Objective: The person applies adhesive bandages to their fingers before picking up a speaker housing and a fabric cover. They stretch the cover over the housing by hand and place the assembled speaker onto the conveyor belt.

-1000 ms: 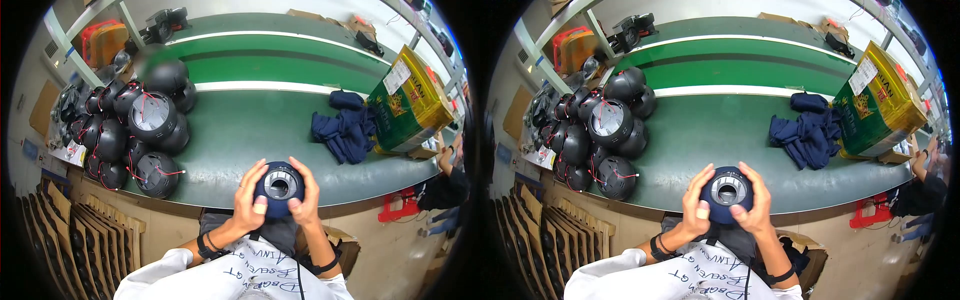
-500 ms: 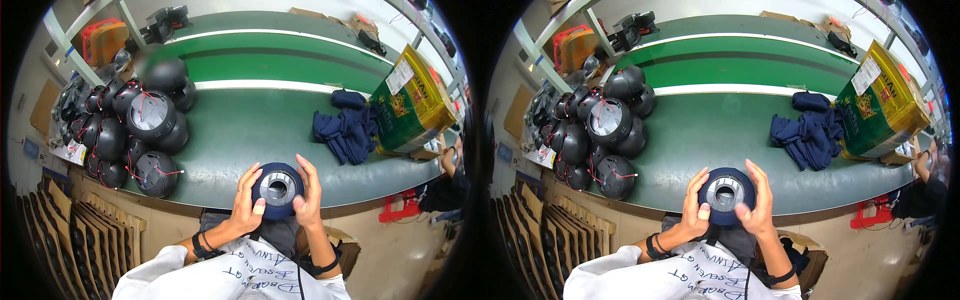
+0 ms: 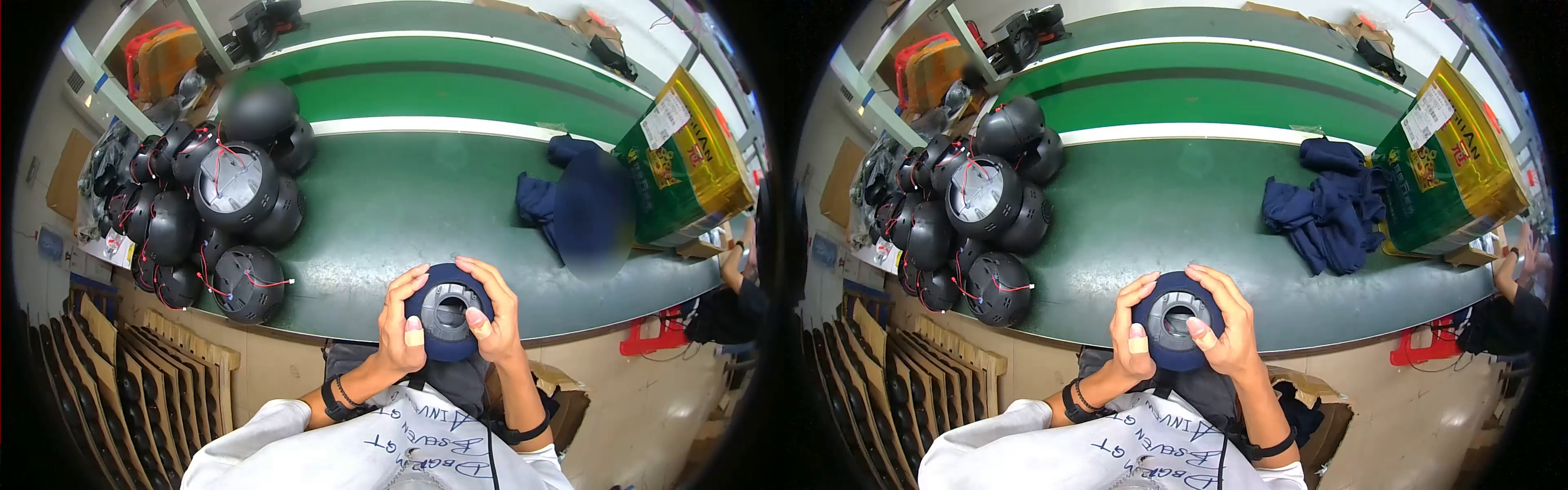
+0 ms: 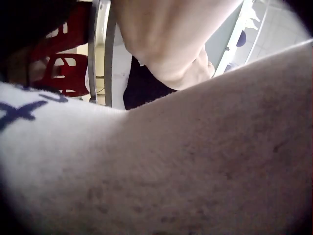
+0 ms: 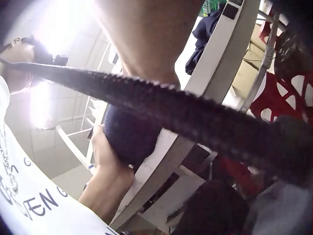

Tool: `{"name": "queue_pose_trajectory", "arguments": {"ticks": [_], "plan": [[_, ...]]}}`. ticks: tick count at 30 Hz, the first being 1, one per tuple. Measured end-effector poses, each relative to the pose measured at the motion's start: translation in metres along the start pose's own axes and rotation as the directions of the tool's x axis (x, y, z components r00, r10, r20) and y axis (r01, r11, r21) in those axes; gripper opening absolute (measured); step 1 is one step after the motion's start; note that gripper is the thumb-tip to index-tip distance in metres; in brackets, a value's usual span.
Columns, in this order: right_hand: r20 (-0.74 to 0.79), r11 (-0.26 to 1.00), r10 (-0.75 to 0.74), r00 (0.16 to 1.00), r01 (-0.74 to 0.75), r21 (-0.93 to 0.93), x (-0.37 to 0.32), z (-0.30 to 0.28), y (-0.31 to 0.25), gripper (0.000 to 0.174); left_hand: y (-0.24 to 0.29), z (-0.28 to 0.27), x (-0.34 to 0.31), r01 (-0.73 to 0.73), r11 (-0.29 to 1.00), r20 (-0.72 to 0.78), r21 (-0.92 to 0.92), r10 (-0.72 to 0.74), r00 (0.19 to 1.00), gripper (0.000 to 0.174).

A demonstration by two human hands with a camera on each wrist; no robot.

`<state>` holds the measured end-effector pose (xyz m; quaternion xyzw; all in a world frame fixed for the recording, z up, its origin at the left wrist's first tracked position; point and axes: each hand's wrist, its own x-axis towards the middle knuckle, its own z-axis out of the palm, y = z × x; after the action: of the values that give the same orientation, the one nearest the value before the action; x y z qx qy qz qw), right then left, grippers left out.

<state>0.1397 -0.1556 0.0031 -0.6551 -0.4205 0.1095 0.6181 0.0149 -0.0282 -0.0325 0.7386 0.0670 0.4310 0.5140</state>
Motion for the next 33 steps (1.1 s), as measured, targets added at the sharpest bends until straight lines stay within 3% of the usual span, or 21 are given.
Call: {"name": "queue_pose_trajectory", "arguments": {"ticks": [10,12,13,14,15,16,18,24,26,27,28,30,31,33], "plan": [[-0.046,0.987,0.08,0.996,-0.073,0.142,-0.008,0.006,0.01,0.058,0.002,-0.016,0.002,0.033,0.999,0.154,0.041,-0.039,0.987,0.056],[-0.052,0.983,0.081,0.995,-0.071,0.17,-0.01,0.007,0.013,0.058,0.0,-0.022,0.004,-0.004,0.998,0.267,0.057,-0.011,0.964,0.077],[-0.037,0.984,0.081,0.996,-0.074,0.162,-0.011,0.006,0.013,0.067,0.003,-0.027,0.005,-0.012,0.998,0.268,0.054,-0.003,0.963,0.077],[-0.019,0.985,0.08,0.997,-0.077,0.155,-0.011,0.006,0.014,0.076,0.005,-0.032,0.008,-0.025,0.998,0.347,0.059,0.003,0.938,0.095],[-0.023,0.986,0.076,0.997,-0.072,0.154,-0.01,0.005,0.016,0.076,0.006,-0.036,0.011,-0.037,0.997,0.427,0.063,0.007,0.904,0.115],[-0.017,0.983,0.045,0.999,-0.041,0.181,-0.009,0.004,0.018,0.07,0.004,-0.037,0.01,-0.037,0.998,0.429,0.06,0.008,0.904,0.115],[-0.007,0.978,0.017,1.0,-0.015,0.209,-0.01,0.005,0.019,0.064,-0.006,-0.039,0.008,-0.056,0.995,0.495,0.078,0.01,0.869,0.138],[0.008,0.991,-0.04,0.999,0.038,0.127,-0.01,0.001,0.017,0.076,-0.01,-0.043,0.009,-0.09,0.993,0.543,0.078,0.033,0.839,0.14],[0.063,0.996,-0.025,0.998,0.019,0.091,-0.01,-0.002,0.015,0.086,-0.007,-0.045,0.012,-0.086,0.992,0.552,0.09,0.022,0.834,0.14],[0.103,0.989,0.049,0.993,-0.063,0.132,-0.011,-0.006,0.007,0.105,-0.005,-0.045,0.012,-0.072,0.992,0.562,0.101,0.003,0.827,0.14],[0.1,0.99,0.046,0.994,-0.059,0.129,-0.014,-0.01,0.003,0.105,-0.001,-0.047,0.013,-0.077,0.992,0.563,0.098,0.008,0.826,0.14],[0.161,0.995,-0.017,0.987,0.033,-0.095,-0.022,-0.014,-0.001,0.12,0.009,-0.052,0.016,0.024,0.995,0.575,0.096,-0.076,0.815,0.139],[0.179,0.996,0.04,0.983,-0.024,-0.091,-0.024,-0.012,-0.004,0.129,0.01,-0.049,0.015,0.039,0.994,0.574,0.103,-0.092,0.814,0.139],[0.162,0.999,0.045,0.986,-0.041,-0.032,-0.028,-0.008,0.004,0.13,0.0,-0.049,0.011,0.055,0.995,0.578,0.08,-0.091,0.811,0.14]]}}
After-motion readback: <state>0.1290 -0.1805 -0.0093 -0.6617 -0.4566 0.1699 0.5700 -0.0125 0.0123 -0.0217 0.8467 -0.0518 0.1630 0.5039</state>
